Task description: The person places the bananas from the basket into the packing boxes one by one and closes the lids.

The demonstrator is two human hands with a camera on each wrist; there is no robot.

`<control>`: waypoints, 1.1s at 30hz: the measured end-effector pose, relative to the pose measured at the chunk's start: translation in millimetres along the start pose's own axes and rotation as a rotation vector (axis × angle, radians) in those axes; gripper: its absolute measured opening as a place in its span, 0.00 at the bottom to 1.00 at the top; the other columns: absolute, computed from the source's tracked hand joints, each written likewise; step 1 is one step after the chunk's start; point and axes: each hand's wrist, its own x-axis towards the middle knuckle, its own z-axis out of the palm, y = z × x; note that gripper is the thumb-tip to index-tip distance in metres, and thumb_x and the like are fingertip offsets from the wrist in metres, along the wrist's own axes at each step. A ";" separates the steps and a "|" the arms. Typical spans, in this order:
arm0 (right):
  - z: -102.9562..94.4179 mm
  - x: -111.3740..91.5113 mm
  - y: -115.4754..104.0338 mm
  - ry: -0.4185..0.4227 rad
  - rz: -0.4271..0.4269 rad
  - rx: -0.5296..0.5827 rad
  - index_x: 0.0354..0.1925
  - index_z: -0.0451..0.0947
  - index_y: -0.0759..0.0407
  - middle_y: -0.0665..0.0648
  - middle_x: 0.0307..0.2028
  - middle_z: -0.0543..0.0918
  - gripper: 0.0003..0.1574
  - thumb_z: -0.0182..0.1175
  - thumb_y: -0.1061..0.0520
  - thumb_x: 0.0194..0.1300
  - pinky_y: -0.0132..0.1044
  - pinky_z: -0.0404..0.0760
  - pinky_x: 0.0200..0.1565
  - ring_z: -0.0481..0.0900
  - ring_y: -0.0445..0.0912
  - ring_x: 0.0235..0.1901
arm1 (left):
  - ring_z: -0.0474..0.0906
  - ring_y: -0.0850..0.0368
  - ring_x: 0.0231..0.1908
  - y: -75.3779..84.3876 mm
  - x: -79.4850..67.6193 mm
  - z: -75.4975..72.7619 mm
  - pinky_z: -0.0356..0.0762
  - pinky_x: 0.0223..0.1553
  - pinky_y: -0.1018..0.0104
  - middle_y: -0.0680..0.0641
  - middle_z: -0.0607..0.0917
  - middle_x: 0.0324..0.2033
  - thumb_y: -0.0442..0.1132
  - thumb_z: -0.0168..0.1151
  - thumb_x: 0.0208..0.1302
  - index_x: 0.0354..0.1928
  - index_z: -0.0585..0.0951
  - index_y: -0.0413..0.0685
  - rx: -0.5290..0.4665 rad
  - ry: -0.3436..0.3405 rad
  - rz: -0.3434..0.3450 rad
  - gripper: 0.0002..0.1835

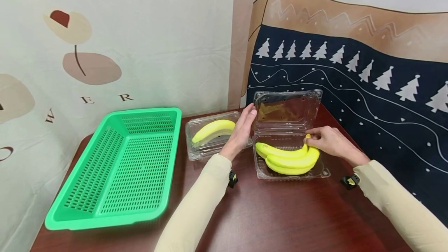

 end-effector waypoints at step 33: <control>-15.3 -3.3 15.5 0.272 0.101 0.220 0.76 0.59 0.70 0.76 0.71 0.66 0.46 0.40 0.35 0.82 0.71 0.66 0.65 0.67 0.72 0.67 | 0.57 0.48 0.77 -0.9 1.0 -0.8 0.52 0.77 0.46 0.45 0.60 0.79 0.61 0.39 0.79 0.82 0.55 0.53 -0.020 -0.003 0.032 0.37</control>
